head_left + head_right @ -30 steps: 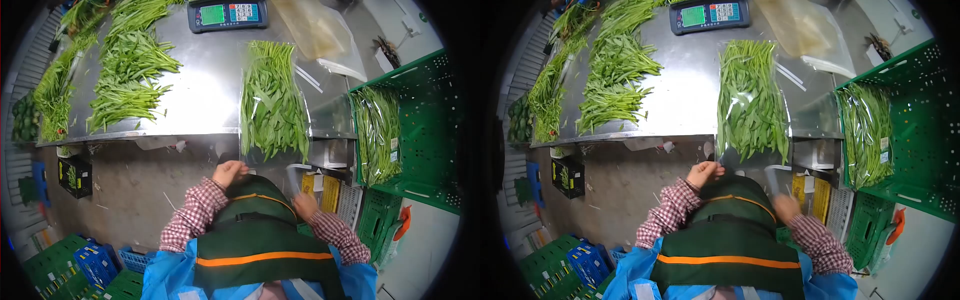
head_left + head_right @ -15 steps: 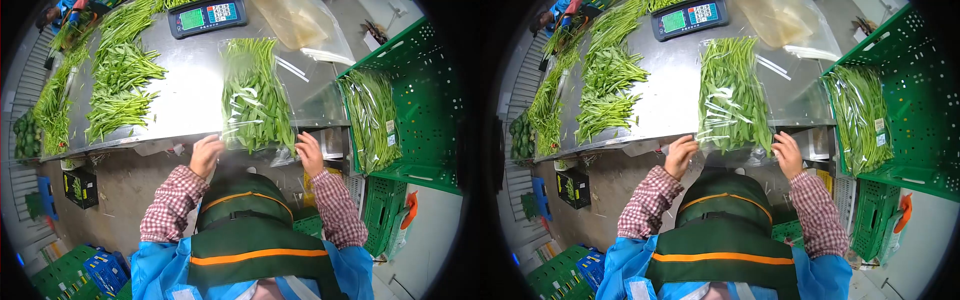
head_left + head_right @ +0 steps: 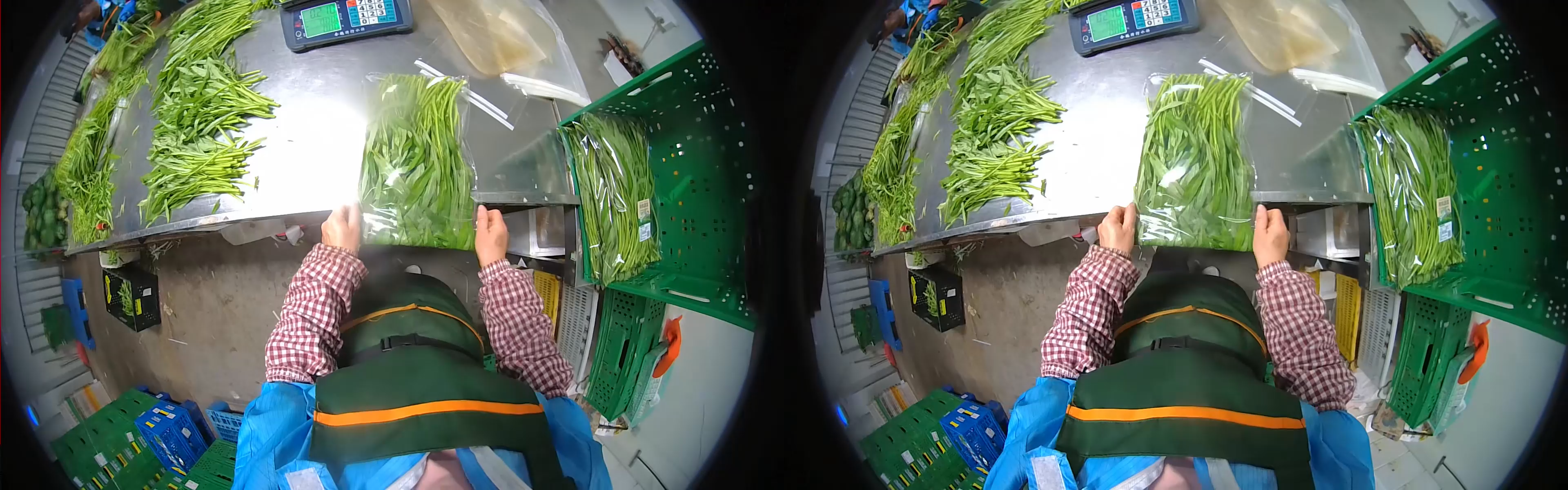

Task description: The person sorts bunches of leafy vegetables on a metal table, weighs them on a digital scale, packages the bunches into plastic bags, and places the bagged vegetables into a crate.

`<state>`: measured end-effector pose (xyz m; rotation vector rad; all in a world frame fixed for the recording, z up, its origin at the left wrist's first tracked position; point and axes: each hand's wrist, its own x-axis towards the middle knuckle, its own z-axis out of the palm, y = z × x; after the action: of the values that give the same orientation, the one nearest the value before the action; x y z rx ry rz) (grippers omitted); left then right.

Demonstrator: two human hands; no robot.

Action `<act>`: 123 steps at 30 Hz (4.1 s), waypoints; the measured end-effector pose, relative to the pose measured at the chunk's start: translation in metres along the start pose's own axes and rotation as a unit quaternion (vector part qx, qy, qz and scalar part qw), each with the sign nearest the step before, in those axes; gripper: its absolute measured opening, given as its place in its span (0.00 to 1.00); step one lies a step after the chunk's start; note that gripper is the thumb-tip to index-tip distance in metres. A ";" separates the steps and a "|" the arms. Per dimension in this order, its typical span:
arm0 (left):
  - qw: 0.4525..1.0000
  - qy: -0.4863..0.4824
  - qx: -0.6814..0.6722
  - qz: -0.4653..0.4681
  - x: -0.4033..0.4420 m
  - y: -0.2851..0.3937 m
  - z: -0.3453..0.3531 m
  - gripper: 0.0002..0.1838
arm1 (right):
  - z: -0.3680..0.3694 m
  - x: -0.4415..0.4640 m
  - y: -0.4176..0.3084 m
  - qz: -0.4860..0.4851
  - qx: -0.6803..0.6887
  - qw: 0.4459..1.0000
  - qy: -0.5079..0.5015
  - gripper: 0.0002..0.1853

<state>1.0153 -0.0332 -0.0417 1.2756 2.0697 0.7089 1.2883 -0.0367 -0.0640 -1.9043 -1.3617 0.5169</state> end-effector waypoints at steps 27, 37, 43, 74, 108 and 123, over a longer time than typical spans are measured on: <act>0.816 -0.211 -0.223 0.490 0.107 0.293 -0.141 0.15 | -0.087 0.067 -0.150 -0.083 0.415 0.867 -0.262 0.49; 0.608 -0.377 -0.301 0.631 0.020 0.475 -0.054 0.19 | -0.185 0.083 -0.094 0.042 0.753 0.567 0.331 0.22; 0.677 -0.428 -0.078 0.594 0.048 0.418 0.072 0.24 | -0.212 0.136 0.030 0.225 0.670 0.492 0.508 0.26; 0.781 0.313 -0.489 -0.230 0.095 -0.079 -0.140 0.31 | 0.302 0.148 -0.339 -0.151 0.111 0.803 -0.565 0.12; 0.797 0.281 -0.463 -0.268 0.203 -0.172 -0.143 0.22 | 0.381 0.018 -0.379 -0.512 -0.162 0.717 -0.444 0.47; 0.744 0.255 -0.578 -0.217 0.217 -0.141 -0.191 0.27 | 0.393 0.056 -0.362 -0.280 0.019 0.692 -0.665 0.42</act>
<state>0.7166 0.0840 -0.0572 -0.1357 1.5649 1.8227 0.8103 0.2070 -0.0447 -0.7179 -2.5989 1.7267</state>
